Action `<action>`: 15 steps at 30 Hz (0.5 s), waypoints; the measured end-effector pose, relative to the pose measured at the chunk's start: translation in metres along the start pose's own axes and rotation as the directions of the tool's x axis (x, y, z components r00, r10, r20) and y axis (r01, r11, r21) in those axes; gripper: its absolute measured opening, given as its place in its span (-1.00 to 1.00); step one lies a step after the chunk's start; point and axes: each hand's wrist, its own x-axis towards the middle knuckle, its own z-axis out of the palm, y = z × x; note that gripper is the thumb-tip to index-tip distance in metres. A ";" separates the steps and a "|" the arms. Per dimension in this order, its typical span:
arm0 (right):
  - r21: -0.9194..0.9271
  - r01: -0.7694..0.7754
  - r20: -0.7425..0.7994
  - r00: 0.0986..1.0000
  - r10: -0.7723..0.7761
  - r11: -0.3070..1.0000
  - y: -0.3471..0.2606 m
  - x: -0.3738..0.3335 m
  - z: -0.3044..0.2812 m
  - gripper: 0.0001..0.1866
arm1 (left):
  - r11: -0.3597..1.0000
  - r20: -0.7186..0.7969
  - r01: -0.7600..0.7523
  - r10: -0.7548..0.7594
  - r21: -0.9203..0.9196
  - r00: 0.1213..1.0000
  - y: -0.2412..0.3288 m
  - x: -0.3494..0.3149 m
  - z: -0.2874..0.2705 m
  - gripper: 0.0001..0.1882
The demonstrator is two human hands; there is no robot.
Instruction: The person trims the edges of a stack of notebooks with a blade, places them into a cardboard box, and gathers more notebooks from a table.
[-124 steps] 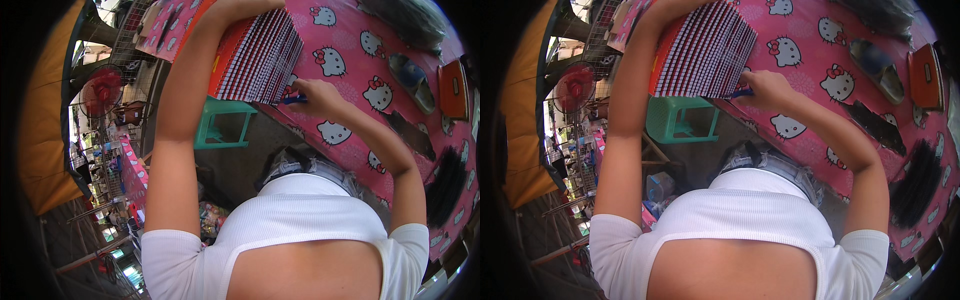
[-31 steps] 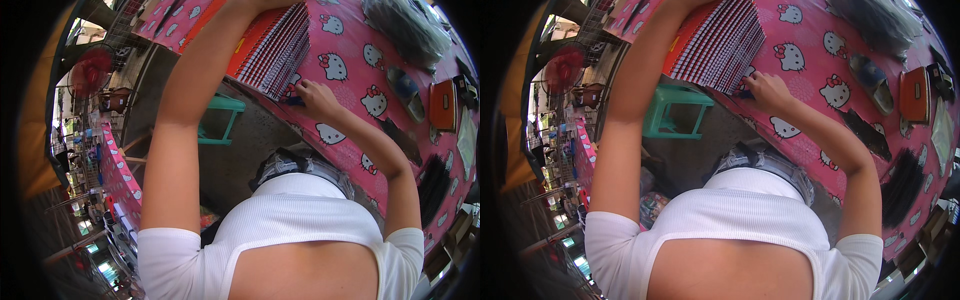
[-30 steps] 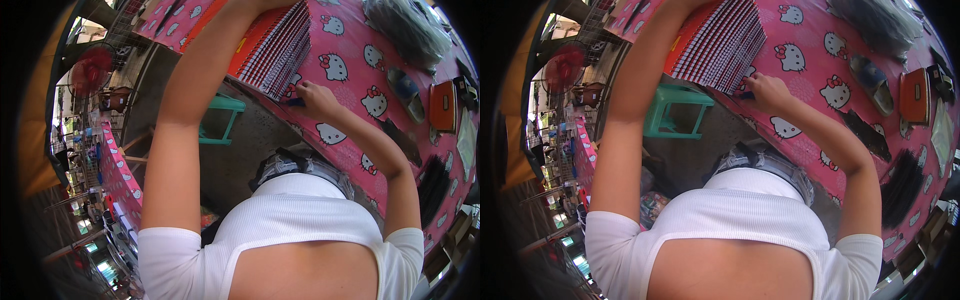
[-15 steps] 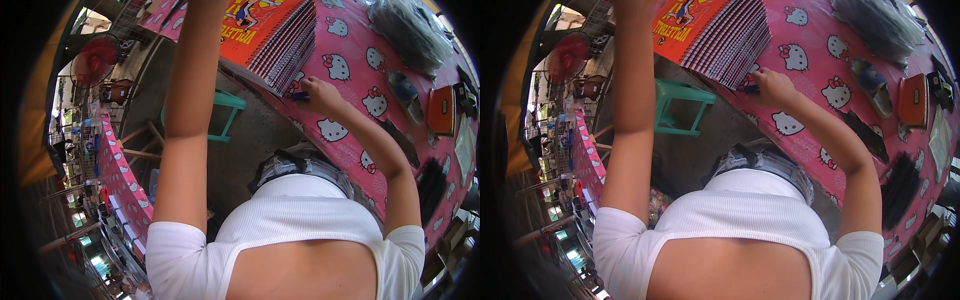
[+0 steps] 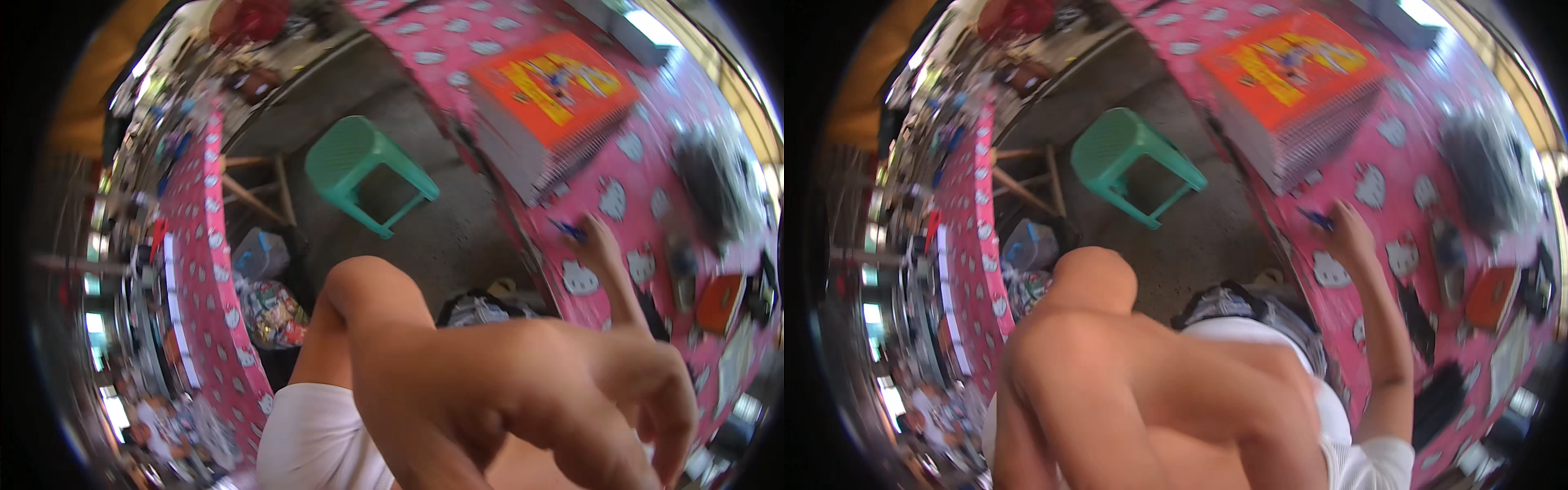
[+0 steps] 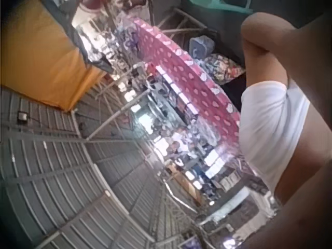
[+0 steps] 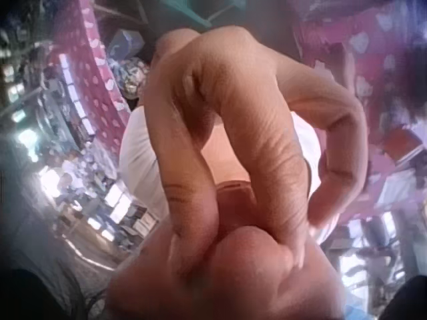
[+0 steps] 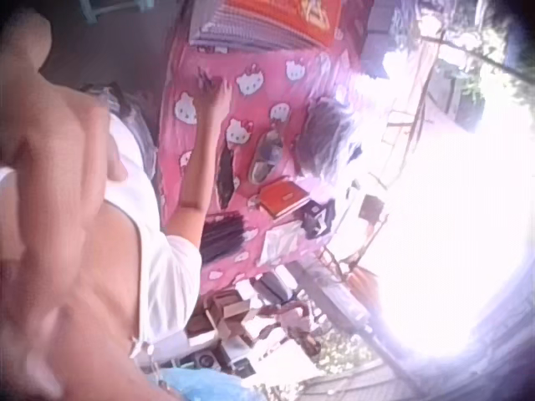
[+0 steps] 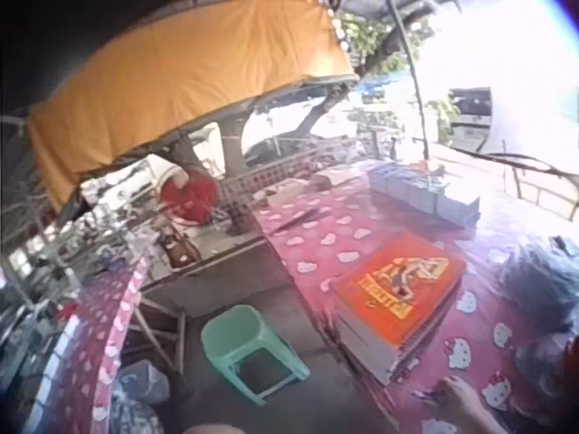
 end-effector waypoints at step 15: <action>-0.116 -0.032 -0.412 0.911 -0.019 0.993 0.065 -0.036 0.006 -0.57 | 0.837 -0.562 -0.543 0.480 0.065 0.673 0.077 -0.060 0.036 -0.86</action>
